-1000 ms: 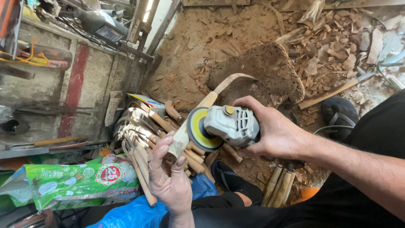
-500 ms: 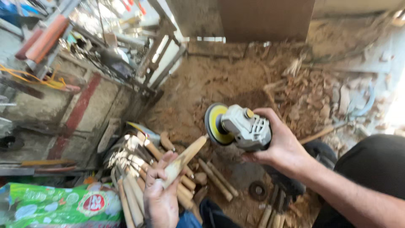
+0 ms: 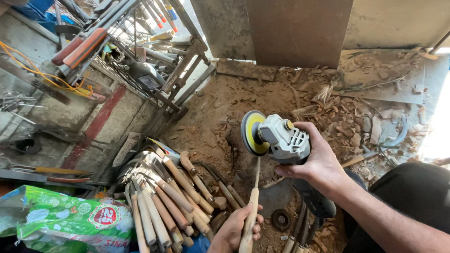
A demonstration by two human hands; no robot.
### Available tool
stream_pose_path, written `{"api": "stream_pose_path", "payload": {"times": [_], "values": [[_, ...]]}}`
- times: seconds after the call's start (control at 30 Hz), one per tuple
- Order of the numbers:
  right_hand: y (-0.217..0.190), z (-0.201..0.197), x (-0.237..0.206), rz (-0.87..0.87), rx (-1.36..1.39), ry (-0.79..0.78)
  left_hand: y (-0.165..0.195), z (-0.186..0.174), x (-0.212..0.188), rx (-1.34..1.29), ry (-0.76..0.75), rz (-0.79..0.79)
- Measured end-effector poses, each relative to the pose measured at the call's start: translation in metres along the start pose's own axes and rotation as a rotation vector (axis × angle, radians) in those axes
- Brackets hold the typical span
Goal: The person uses an angle grinder with a sanding disc to smooth the wooden handles of several sickles. They hold each handle against the spinning disc, rotating it to sand the entire surface, and then set the finished handle aside.
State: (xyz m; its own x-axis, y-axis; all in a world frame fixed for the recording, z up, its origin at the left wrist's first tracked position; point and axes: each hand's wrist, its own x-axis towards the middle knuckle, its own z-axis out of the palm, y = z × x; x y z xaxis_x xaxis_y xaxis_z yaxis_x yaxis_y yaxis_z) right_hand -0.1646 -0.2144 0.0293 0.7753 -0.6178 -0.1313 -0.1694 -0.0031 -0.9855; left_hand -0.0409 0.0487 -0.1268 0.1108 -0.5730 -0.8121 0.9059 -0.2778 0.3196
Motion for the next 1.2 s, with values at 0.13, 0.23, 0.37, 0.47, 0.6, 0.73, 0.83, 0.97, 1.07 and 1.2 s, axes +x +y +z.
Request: {"api": "stream_pose_path", "payload": {"times": [0.13, 0.23, 0.37, 0.47, 0.6, 0.73, 0.83, 0.97, 1.07, 1.2], "values": [[-0.009, -0.009, 0.009, -0.070, 0.043, 0.038, 0.039, 0.022, -0.002, 0.057, 0.066, 0.218], [-0.001, -0.026, -0.002, -0.116, 0.065, 0.076, 0.077, 0.043, -0.040, 0.205, 0.061, 0.931], [0.010, -0.033, -0.005, -0.129, 0.024, 0.147, 0.121, 0.087, -0.109, -0.041, -0.311, 1.250], [0.011, -0.027, -0.002, -0.084, 0.107, 0.115, 0.135, 0.111, -0.153, -0.032, -0.408, 1.442], [0.008, -0.018, 0.001, -0.036, 0.048, 0.092, 0.141, 0.121, -0.171, 0.087, -0.296, 1.661], [0.010, -0.012, -0.003, -0.031, -0.009, 0.023, 0.133, 0.121, -0.160, -0.034, -0.298, 1.669], [0.012, -0.006, -0.008, -0.105, -0.015, -0.066, 0.124, 0.122, -0.155, -0.002, -0.187, 1.717], [0.008, 0.005, -0.015, -0.099, -0.116, -0.127, 0.113, 0.129, -0.155, -0.009, -0.124, 1.785], [-0.002, 0.013, -0.016, 0.022, -0.296, -0.113, 0.108, 0.132, -0.154, -0.016, -0.070, 1.817], [-0.016, 0.021, -0.015, -0.006, -0.434, -0.059, 0.103, 0.134, -0.153, 0.007, -0.061, 1.846]]}}
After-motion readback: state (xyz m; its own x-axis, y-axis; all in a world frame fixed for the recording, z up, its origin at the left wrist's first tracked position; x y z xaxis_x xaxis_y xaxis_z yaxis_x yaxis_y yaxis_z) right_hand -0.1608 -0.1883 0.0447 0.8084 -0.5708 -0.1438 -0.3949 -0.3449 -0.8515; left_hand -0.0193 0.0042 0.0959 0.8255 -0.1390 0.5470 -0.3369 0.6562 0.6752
